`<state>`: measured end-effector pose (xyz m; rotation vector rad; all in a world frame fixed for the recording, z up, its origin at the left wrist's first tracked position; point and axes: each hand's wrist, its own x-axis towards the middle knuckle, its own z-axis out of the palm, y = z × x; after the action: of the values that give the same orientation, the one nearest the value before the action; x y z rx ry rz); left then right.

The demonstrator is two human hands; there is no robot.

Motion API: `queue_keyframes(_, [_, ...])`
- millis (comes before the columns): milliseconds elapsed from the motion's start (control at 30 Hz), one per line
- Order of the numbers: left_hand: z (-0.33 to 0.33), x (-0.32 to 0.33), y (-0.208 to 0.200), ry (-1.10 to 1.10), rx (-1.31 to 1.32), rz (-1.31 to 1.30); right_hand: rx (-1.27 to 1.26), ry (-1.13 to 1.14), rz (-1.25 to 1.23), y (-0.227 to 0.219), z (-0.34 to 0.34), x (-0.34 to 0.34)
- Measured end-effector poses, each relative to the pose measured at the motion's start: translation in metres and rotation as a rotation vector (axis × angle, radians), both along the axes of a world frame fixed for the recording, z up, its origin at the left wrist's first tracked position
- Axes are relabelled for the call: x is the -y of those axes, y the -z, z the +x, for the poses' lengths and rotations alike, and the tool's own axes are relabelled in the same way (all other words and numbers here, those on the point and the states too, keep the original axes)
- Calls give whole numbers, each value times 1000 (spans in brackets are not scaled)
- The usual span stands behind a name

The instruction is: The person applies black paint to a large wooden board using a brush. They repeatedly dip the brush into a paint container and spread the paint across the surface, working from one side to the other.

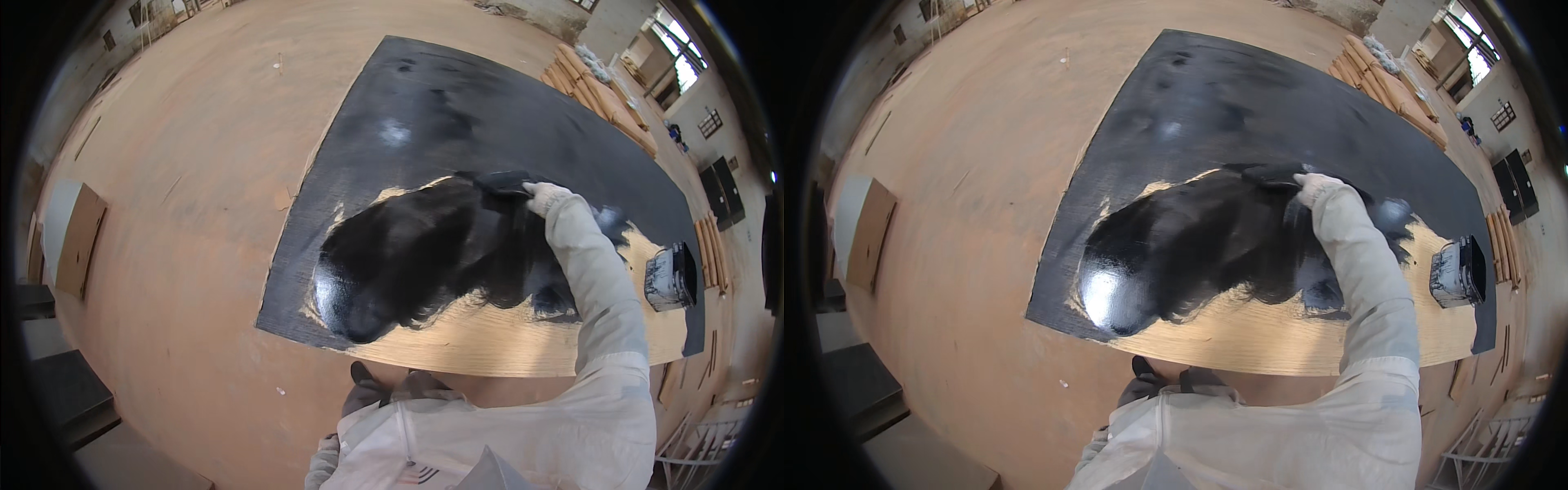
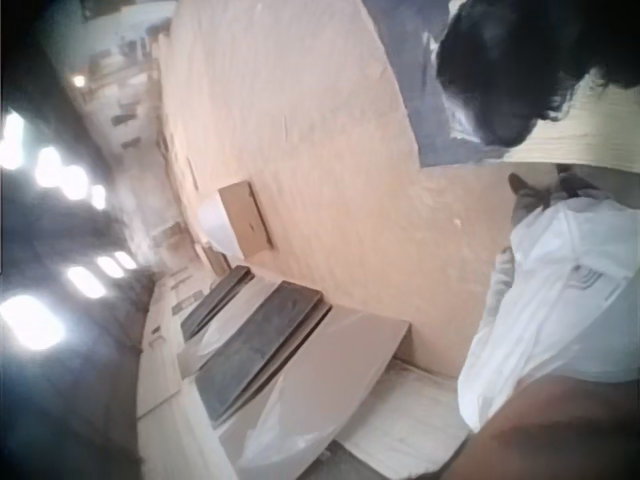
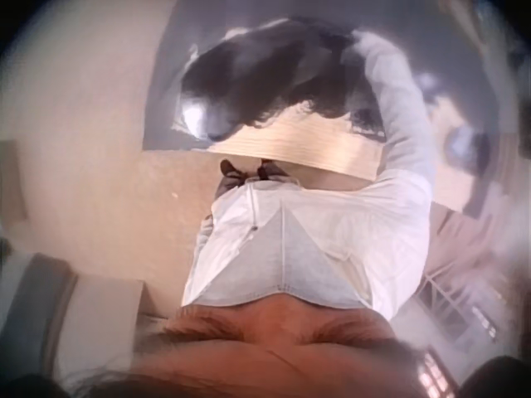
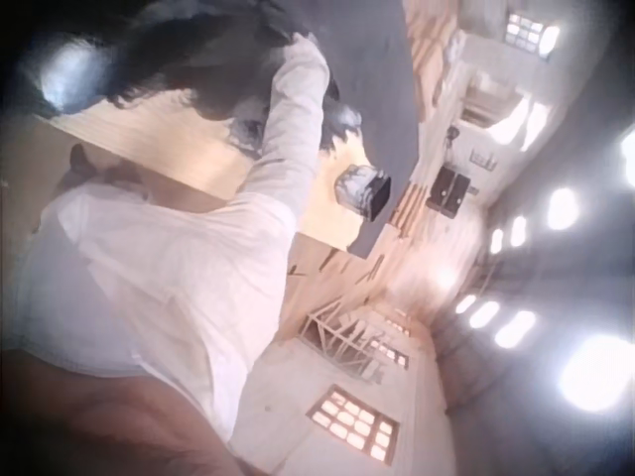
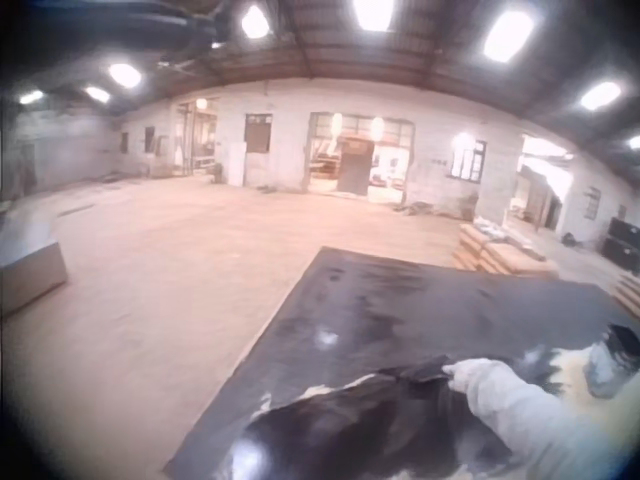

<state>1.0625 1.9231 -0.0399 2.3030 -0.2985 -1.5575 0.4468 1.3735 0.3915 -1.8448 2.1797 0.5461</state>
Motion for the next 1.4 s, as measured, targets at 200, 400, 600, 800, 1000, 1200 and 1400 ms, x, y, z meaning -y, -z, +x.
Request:
queue_keyframes(200, [19, 1, 10, 139, 55, 46, 75, -284, 33, -9, 203, -7])
queue_keyframes(400, [61, 39, 24, -184, -53, -168, -24, -208, 100, -20, 207, -1])
queue_keyframes(600, [61, 23, 28, -99, -53, 11, -2, -267, 117, -13, 310, -35])
queue_keyframes(800, [68, 24, 44, -99, -91, 34, -58, -189, 48, -8, 272, -10])
queue_keyframes(1000, [84, 26, 49, -89, -77, -19, -40, -554, 187, -33, 366, -62])
queue_keyframes(1200, [109, 43, 61, -220, -120, -194, -71, -581, 67, -34, 337, -26])
queue_keyframes(1400, [102, 13, 53, -174, -58, -154, -135, -717, 257, -51, 354, -58])
